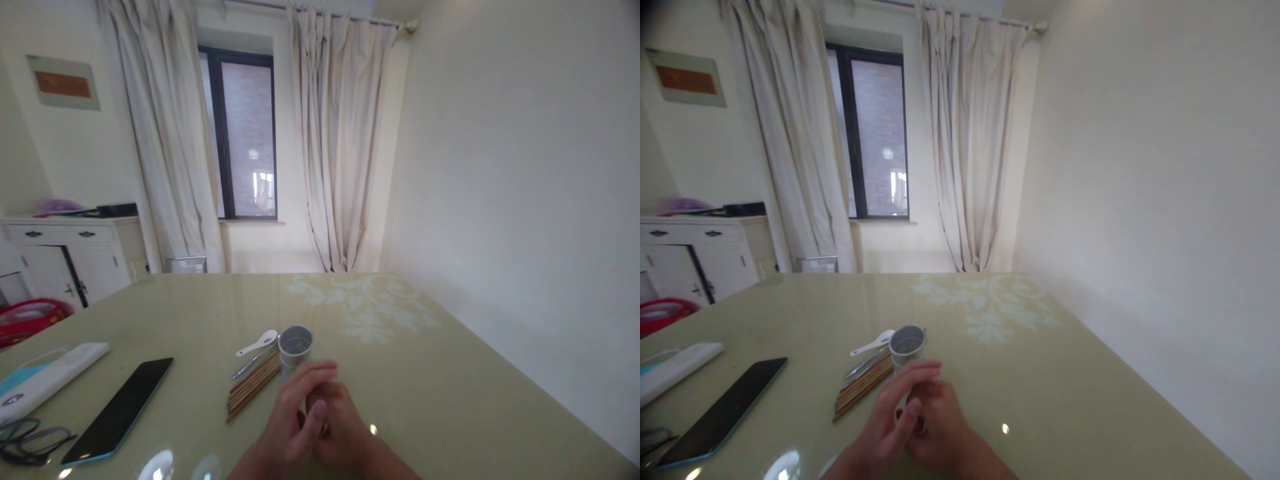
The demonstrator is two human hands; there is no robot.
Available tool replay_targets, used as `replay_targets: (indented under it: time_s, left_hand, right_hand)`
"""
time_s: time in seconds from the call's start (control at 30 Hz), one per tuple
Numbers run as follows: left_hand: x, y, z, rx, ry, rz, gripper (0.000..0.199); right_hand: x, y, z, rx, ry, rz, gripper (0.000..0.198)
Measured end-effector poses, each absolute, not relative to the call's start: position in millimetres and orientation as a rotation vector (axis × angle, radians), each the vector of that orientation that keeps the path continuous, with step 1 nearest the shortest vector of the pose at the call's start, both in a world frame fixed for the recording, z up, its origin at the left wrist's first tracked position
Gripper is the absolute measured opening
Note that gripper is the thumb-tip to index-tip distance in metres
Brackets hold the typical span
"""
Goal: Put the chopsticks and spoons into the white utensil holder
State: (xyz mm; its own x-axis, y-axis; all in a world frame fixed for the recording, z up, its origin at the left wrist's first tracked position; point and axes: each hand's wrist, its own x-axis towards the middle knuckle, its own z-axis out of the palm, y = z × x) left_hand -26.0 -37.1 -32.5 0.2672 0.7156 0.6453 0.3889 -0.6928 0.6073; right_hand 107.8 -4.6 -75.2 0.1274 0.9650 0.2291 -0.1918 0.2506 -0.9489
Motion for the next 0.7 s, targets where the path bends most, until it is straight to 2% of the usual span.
replay_targets:
  time_s: [0.1,0.17,0.3,0.4,0.57,0.7]
  left_hand:
    - [-41,-26,-31,1.924,1.299,1.932,0.05]
    - [-50,-16,-31,1.706,1.435,2.039,0.056]
    - [-54,1,-40,1.589,1.566,1.692,0.076]
    - [-48,7,-51,1.652,1.514,1.506,0.08]
    - [-43,7,-56,1.698,1.417,1.446,0.083]
    - [-47,7,-52,1.69,1.354,1.395,0.078]
  right_hand:
    - [131,11,-59,-0.937,-1.158,1.001,0.057]
    - [146,23,-50,-0.951,-1.177,0.976,0.059]
    - [155,37,-49,-1.008,-1.177,1.049,0.075]
    - [145,34,-55,-1.004,-1.239,1.195,0.084]
    - [132,22,-54,-0.933,-1.38,1.202,0.072]
    - [133,21,-50,-0.961,-1.399,1.14,0.069]
